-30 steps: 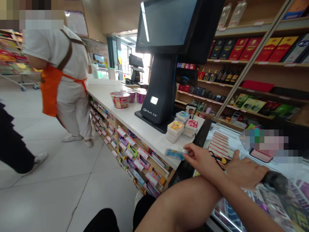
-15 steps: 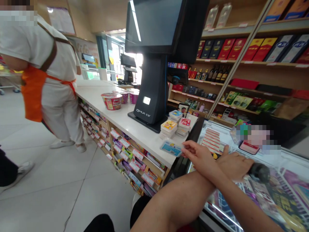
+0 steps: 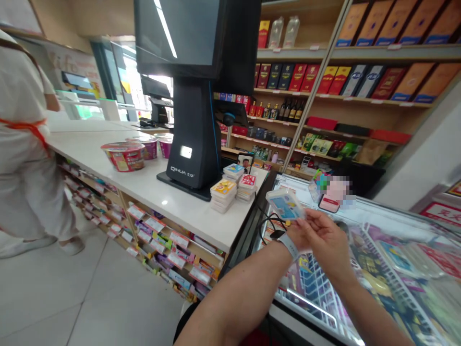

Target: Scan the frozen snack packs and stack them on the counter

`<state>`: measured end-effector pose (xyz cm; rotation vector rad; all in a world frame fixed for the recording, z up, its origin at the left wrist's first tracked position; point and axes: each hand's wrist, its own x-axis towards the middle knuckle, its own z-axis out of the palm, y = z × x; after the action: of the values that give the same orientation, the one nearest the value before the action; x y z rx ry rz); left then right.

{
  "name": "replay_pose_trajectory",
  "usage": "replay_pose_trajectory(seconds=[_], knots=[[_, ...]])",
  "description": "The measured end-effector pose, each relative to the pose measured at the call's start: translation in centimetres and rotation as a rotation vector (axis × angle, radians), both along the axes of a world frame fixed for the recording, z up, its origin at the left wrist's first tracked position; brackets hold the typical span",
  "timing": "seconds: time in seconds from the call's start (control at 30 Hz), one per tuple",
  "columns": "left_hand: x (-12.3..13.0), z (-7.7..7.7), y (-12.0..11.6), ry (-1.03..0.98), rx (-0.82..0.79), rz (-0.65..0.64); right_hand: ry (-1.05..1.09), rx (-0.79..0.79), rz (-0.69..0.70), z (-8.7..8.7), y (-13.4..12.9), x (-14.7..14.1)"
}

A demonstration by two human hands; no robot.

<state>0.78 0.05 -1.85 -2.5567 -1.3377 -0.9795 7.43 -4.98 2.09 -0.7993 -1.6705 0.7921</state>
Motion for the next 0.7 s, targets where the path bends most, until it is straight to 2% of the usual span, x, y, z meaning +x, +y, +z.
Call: replay_pose_trajectory(seconds=[0.1, 0.23, 0.37, 0.5, 0.7], knots=[[-0.2, -0.3, 0.7, 0.069, -0.051, 0.021, 0.089, -0.003, -0.054, -0.3, 0.8, 2.3], [-0.1, -0.4, 0.8, 0.026, 0.02, 0.003, 0.153, 0.005, -0.062, -0.3, 2.0, 4.7], [-0.5, 0.5, 0.0, 0.014, 0.065, 0.025, 0.138, 0.032, -0.092, -0.3, 2.9, 7.0], [-0.7, 1.4, -0.6, 0.053, -0.004, 0.045, 0.145, 0.064, -0.144, -0.7, 3.6, 9.2], [-0.6, 1.7, -0.8, -0.001, -0.03, 0.033, 0.158, 0.11, -0.232, -0.7, 3.8, 10.9]])
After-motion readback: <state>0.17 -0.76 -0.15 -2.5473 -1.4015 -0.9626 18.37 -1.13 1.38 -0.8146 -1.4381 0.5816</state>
